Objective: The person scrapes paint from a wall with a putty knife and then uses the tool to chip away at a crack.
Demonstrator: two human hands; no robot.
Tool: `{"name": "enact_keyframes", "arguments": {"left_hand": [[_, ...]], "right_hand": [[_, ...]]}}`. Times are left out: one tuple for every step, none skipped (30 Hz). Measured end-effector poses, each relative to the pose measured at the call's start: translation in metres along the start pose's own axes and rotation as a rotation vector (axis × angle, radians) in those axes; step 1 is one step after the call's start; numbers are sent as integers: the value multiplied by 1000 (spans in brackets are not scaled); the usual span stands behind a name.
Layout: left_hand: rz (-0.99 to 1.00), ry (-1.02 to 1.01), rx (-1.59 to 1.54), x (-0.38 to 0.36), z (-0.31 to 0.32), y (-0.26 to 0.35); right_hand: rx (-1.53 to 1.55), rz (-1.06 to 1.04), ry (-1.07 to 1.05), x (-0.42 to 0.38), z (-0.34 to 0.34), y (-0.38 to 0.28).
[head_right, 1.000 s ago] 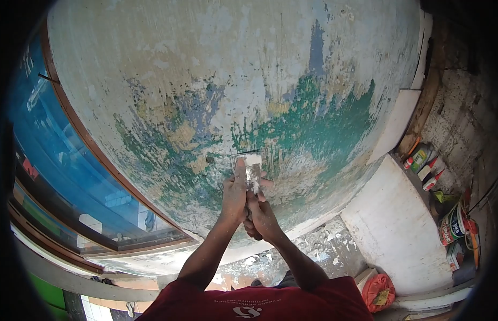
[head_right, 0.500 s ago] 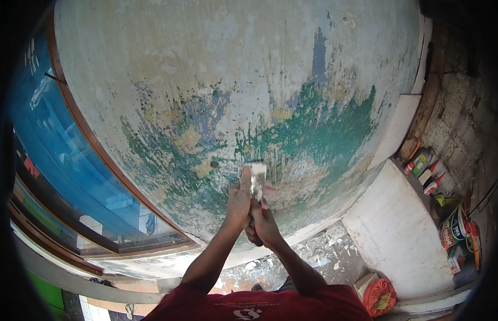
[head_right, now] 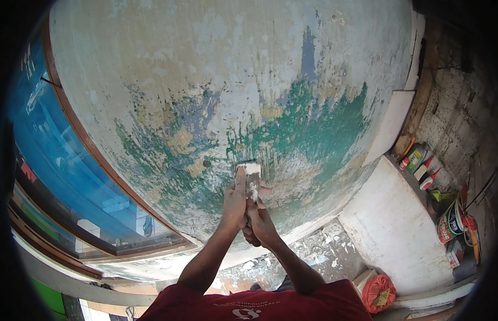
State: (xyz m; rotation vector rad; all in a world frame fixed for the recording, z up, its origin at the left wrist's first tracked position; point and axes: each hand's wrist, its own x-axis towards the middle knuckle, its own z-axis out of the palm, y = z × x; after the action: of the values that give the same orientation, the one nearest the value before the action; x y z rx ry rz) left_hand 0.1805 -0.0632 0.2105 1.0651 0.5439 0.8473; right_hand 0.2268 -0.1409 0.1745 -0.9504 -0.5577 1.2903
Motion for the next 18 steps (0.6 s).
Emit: {"name": "enact_keyframes", "arguments": {"left_hand": [[-1,9,2,2,0,-1],[-2,19,3,5,0,-1],[6,15,21,8,-2,-2],[10,13,33,9,-4,-5],[18,13,41,11,-4,-7],[11,20,26,7,-2,-8],[6,26,13,1,0,-6],[10,32,6,-1,1,-2],[24,37,36,3,1,3],[35,44,67,6,1,6],[33,51,97,7,0,7],[56,36,96,7,4,15],[78,22,92,8,11,29],[104,10,87,8,15,36],[84,23,148,7,13,34],[51,31,143,5,9,25],[22,38,142,2,4,12],[-8,45,142,2,1,5]], "right_hand": [[-14,15,-45,2,-2,-3],[-30,32,-90,4,-6,-7],[-43,55,-129,5,-9,-8],[-35,57,-120,5,-10,-7],[-34,59,-114,6,-10,-7],[-30,64,-104,5,-10,-4],[-28,13,-85,6,-11,5],[-35,8,-77,5,-10,5],[-45,-5,-76,6,-6,2],[-52,-15,-75,7,-2,-1],[-90,-38,-97,11,0,-8],[-95,-34,-118,16,1,-17],[-71,-56,-132,20,1,-21],[-49,-78,-148,23,1,-21],[-65,-52,-119,18,0,-19],[-82,-34,-93,11,0,-14],[-96,-21,-69,6,0,-9],[-52,-17,-38,5,-2,-3]]}}
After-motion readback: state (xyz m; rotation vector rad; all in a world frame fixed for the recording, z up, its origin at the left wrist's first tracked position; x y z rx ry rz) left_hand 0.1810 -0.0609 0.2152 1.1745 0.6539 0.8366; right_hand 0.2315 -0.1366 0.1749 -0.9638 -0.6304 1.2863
